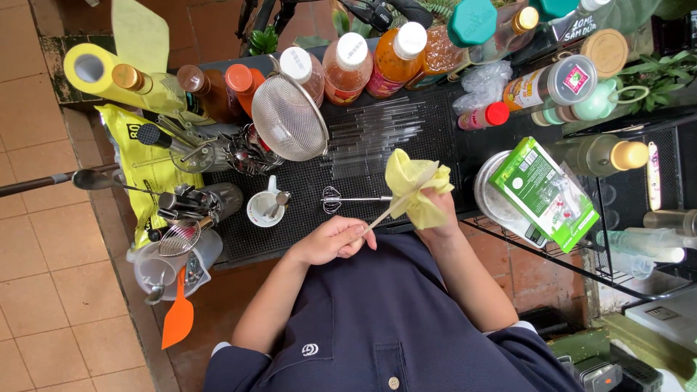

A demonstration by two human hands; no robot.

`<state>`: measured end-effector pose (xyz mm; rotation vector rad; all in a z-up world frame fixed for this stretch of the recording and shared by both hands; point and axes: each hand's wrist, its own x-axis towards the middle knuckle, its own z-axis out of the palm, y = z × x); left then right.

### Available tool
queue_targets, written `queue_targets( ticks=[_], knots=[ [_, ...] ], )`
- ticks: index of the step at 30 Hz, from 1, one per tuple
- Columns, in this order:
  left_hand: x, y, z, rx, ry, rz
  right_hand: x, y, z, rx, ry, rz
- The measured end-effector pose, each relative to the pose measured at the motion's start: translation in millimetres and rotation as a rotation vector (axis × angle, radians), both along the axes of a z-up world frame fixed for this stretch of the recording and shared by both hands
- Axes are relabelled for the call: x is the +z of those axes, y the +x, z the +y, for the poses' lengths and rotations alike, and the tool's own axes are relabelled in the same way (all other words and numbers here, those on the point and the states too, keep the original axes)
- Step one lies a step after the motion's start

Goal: Cleaning and wiping various bar tools such as a whisk and spoons at a counter.

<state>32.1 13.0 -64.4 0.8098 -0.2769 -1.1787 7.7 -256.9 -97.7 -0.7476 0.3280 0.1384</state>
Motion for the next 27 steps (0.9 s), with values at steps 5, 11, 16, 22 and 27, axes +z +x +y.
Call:
queue_targets(
  ticks=[5,11,16,22,27],
  knots=[
    [6,2,3,0.018,0.111,-0.139,-1,11,-12,0.042,0.106,0.019],
    [2,-10,-4,0.089,0.271,-0.285,-22,0,-26,-0.015,-0.255,-0.041],
    [-14,-20,-21,0.262,0.364,-0.36,-2,-2,-29,-0.119,-0.516,0.035],
    [-19,-6,-43,0.314,0.917,-0.616,-24,-19,-57,-0.35,-0.567,-0.002],
    [-68,1,-51,0.495,1.06,-1.217,-4,-25,-61,-0.4,-0.311,-0.059]
  ],
)
